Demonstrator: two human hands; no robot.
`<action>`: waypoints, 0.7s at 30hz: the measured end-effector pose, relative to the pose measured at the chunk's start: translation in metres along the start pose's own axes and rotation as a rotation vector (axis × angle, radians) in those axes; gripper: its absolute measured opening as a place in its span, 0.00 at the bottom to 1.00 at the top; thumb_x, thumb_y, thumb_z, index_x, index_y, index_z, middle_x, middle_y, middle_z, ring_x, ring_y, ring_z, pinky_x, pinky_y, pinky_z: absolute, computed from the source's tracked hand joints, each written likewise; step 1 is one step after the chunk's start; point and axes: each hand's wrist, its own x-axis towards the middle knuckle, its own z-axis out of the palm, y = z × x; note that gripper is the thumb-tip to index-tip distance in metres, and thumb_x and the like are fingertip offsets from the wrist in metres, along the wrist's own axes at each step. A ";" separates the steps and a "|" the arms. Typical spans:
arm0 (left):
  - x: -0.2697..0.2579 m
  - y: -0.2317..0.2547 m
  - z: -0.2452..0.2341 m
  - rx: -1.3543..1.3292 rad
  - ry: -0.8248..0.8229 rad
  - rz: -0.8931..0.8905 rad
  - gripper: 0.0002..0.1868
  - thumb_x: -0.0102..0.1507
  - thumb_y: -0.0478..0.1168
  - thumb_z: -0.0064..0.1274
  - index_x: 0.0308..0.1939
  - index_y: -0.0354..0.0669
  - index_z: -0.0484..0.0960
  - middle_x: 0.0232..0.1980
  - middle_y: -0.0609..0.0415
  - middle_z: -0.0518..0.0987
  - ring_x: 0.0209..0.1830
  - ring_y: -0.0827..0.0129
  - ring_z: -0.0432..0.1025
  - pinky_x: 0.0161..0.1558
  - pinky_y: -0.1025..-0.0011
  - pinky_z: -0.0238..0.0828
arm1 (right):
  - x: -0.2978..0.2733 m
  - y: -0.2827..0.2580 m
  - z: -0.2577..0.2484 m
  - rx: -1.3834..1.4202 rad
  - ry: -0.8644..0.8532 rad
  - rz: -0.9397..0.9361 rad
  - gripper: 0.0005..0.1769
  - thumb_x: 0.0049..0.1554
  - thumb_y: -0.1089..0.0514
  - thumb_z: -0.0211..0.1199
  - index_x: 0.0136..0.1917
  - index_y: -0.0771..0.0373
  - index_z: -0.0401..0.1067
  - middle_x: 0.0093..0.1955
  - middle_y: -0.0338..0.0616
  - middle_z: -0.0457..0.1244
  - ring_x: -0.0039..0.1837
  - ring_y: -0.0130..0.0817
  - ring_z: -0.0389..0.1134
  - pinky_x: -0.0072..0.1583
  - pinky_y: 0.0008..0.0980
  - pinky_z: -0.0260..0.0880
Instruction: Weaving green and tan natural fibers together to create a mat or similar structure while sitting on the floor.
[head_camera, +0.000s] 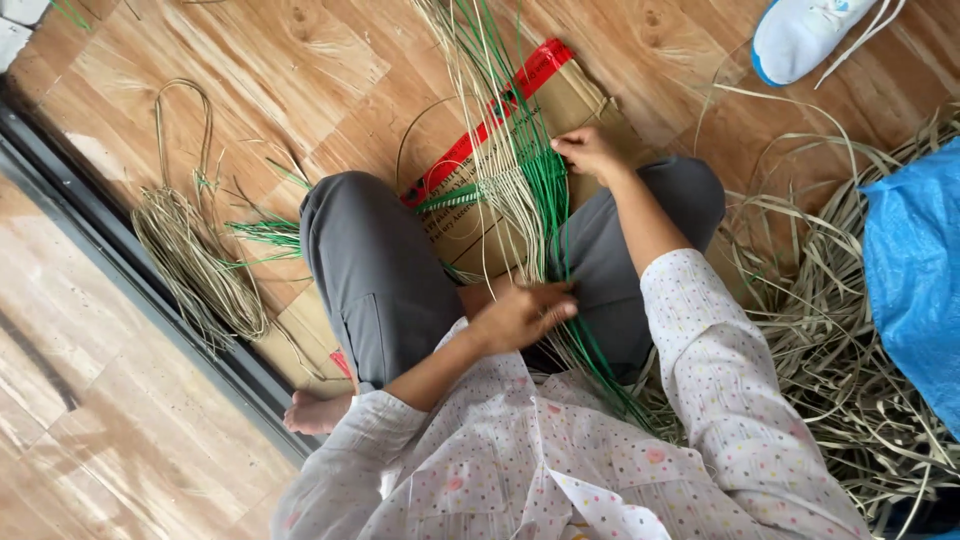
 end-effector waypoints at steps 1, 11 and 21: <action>0.003 0.009 -0.013 0.099 0.074 0.059 0.23 0.71 0.56 0.44 0.52 0.44 0.85 0.43 0.39 0.85 0.48 0.43 0.79 0.53 0.50 0.74 | -0.001 -0.002 0.004 -0.013 0.000 0.058 0.26 0.56 0.39 0.71 0.63 0.52 0.75 0.55 0.44 0.69 0.53 0.39 0.73 0.53 0.43 0.76; 0.134 -0.105 -0.047 0.621 0.504 0.534 0.23 0.69 0.32 0.40 0.69 0.40 0.69 0.69 0.45 0.72 0.69 0.52 0.68 0.65 0.48 0.68 | 0.001 0.001 0.006 0.083 -0.042 0.061 0.19 0.57 0.51 0.69 0.59 0.59 0.76 0.44 0.35 0.68 0.43 0.24 0.69 0.45 0.34 0.77; 0.130 -0.159 -0.008 0.576 0.246 0.371 0.24 0.63 0.31 0.43 0.63 0.45 0.76 0.70 0.48 0.67 0.71 0.52 0.61 0.67 0.54 0.62 | -0.027 -0.031 0.005 0.066 -0.058 0.129 0.18 0.57 0.46 0.69 0.55 0.58 0.75 0.44 0.35 0.65 0.42 0.22 0.67 0.45 0.36 0.78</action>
